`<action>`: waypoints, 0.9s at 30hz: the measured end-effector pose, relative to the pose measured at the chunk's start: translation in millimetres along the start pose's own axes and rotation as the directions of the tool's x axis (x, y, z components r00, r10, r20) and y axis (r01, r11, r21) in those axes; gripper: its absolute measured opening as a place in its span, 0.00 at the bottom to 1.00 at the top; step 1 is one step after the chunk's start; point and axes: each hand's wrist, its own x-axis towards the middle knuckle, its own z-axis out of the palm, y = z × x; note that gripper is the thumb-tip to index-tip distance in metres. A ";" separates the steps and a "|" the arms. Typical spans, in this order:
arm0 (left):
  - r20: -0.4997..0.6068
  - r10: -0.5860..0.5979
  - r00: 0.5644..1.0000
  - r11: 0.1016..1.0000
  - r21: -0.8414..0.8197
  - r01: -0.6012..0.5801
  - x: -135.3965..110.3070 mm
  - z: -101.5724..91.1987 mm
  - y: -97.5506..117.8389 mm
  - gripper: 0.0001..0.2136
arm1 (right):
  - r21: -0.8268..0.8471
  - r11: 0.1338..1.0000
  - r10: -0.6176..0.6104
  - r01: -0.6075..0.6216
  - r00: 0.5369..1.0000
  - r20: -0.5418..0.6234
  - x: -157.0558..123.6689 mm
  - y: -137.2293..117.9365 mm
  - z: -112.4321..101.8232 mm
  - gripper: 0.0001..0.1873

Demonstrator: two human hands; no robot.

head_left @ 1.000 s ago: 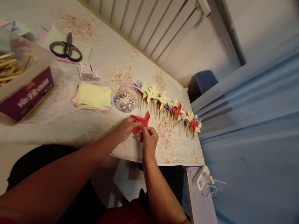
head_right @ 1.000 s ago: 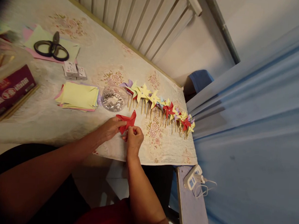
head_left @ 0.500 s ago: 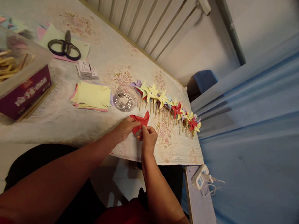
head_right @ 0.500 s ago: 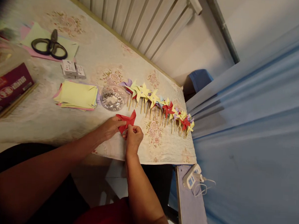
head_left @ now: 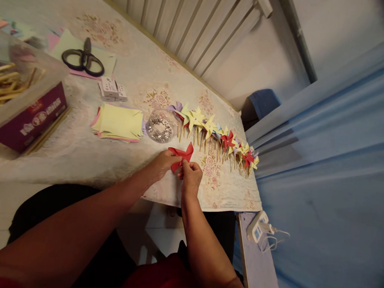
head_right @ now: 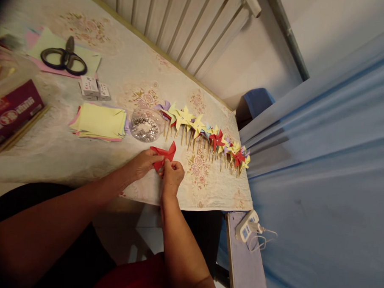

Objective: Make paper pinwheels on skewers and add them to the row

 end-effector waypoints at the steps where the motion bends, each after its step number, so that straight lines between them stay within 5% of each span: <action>1: -0.003 -0.012 1.000 1.000 -0.011 0.012 -0.4 0.4 0.4 0.07 | 0.007 1.000 0.000 0.000 1.000 -0.004 -0.3 -0.3 0.2 0.14; 27: 0.025 -0.016 1.000 1.000 -0.013 0.016 -1.4 0.8 1.9 0.09 | 0.034 0.999 0.018 -0.017 1.000 -0.022 -2.8 0.6 -2.8 0.14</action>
